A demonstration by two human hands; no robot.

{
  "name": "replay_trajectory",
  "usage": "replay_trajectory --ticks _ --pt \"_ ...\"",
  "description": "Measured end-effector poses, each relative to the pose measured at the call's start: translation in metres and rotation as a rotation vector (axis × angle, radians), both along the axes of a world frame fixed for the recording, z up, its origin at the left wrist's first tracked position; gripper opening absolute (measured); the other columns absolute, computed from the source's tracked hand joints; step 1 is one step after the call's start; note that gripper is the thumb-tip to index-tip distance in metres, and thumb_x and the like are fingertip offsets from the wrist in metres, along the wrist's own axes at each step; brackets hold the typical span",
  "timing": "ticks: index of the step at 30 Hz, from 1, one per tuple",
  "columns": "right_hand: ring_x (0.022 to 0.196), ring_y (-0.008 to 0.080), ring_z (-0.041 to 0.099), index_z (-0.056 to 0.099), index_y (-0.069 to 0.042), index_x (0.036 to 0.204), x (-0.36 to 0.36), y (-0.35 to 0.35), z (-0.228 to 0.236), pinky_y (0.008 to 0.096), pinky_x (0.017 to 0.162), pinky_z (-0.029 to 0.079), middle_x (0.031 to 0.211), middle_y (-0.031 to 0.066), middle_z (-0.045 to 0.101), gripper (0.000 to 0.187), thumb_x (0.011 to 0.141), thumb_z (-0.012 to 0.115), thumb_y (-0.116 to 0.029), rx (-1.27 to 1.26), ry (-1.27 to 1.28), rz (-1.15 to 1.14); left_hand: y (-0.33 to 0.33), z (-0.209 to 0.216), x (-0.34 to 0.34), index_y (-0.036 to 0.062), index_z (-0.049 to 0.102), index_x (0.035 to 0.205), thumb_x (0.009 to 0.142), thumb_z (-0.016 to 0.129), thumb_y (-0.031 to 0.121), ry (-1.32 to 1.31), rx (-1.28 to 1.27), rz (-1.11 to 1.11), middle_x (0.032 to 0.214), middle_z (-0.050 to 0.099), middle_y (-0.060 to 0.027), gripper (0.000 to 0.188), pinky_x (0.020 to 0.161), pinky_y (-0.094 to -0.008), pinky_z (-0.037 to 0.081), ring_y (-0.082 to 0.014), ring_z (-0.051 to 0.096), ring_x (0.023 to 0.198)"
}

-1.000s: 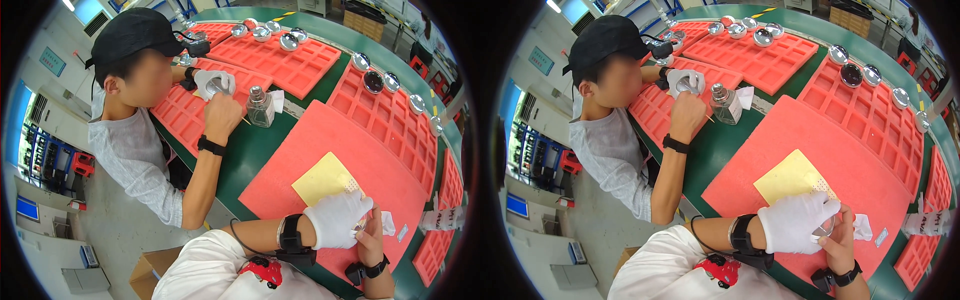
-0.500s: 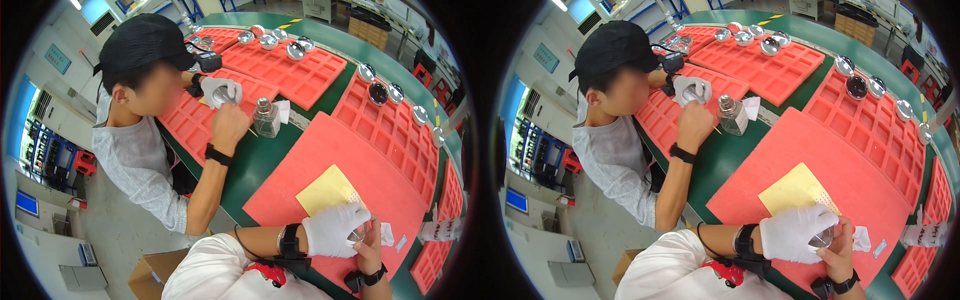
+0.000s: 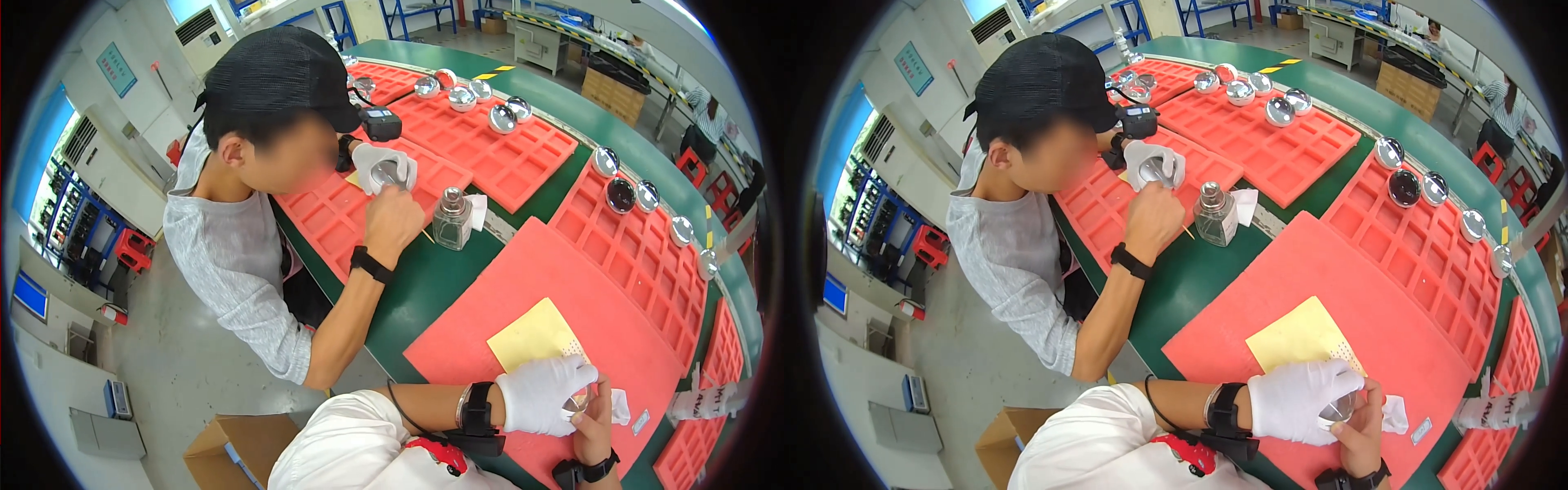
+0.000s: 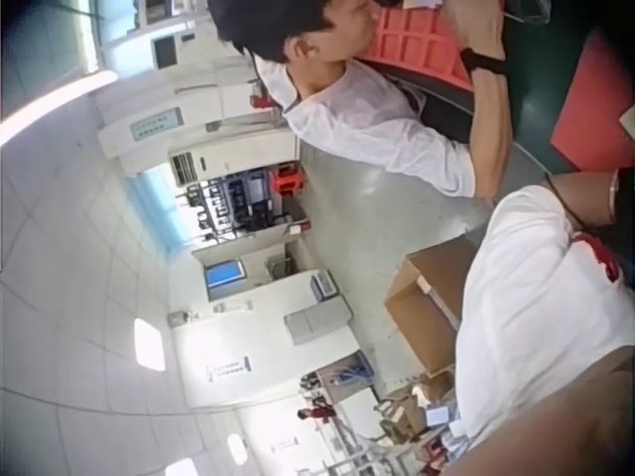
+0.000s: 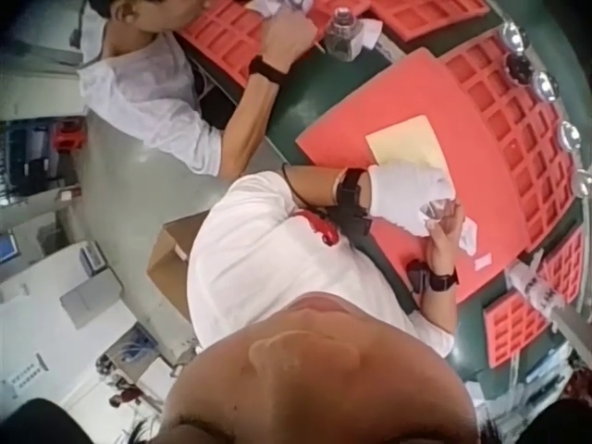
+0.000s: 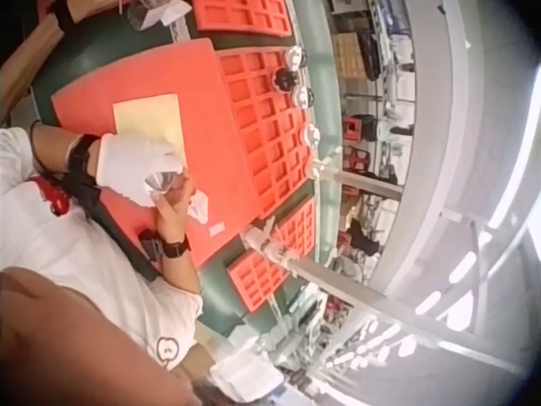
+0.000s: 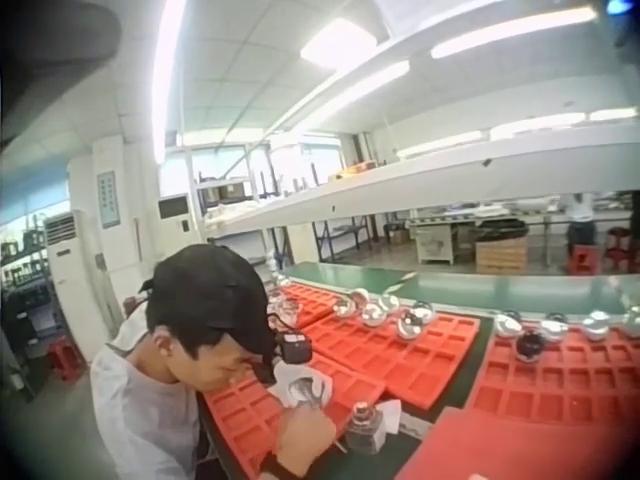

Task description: The person wipes a glass sphere with a cloth, peels a small sticker from a sheet, and presses it onto the sphere. They then wipe the sphere again and place it into a white foam block.

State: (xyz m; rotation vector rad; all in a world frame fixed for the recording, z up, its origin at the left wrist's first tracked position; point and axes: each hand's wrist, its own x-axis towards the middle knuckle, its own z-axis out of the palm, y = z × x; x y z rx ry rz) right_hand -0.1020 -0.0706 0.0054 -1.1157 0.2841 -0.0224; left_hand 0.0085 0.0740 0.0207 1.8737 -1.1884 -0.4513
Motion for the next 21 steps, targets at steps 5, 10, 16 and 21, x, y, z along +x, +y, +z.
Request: replay_trajectory --ticks 5,10,16,21 --pt "0.113 0.0231 0.055 0.032 -0.006 0.133 0.001 -0.004 0.0 0.035 0.098 0.043 0.12 0.0131 0.056 0.076 0.07 0.074 -0.009 -0.014 0.009 0.014 -0.001 0.002 0.003 0.0021 0.052 0.114 0.069 0.07 0.027 0.033 0.002 -0.008 0.103 0.057 -0.0163 0.055 0.072 -0.0435 0.053 -0.0359 0.062 0.09" --pt "0.112 0.0235 0.055 0.031 -0.007 0.132 0.001 -0.004 -0.001 0.0356 0.098 0.043 0.12 0.013 0.055 0.075 0.07 0.073 -0.008 0.005 0.011 0.018 -0.001 0.002 0.005 0.0038 0.053 0.117 0.071 0.071 0.032 0.03 0.017 -0.017 0.105 0.058 -0.0136 0.057 0.074 -0.0417 0.053 -0.0343 0.062 0.092" --pt "0.114 0.0236 0.053 0.031 -0.007 0.131 -0.003 -0.011 -0.007 0.0358 0.098 0.043 0.121 0.0129 0.053 0.075 0.07 0.073 -0.007 0.019 0.021 0.049 -0.003 -0.004 -0.001 0.0021 0.052 0.11 0.068 0.07 0.026 0.013 -0.126 0.035 0.1 0.057 -0.0154 0.051 0.071 -0.0444 0.052 -0.0356 0.062 0.089" --pt "0.115 0.0229 0.053 0.031 -0.007 0.13 -0.001 -0.009 -0.004 0.0355 0.098 0.043 0.122 0.0122 0.053 0.075 0.07 0.075 -0.008 0.044 0.035 0.051 -0.003 0.0 -0.001 0.0021 0.053 0.11 0.069 0.07 0.027 0.003 -0.098 0.037 0.099 0.057 -0.0146 0.051 0.07 -0.0433 0.052 -0.0346 0.061 0.087"
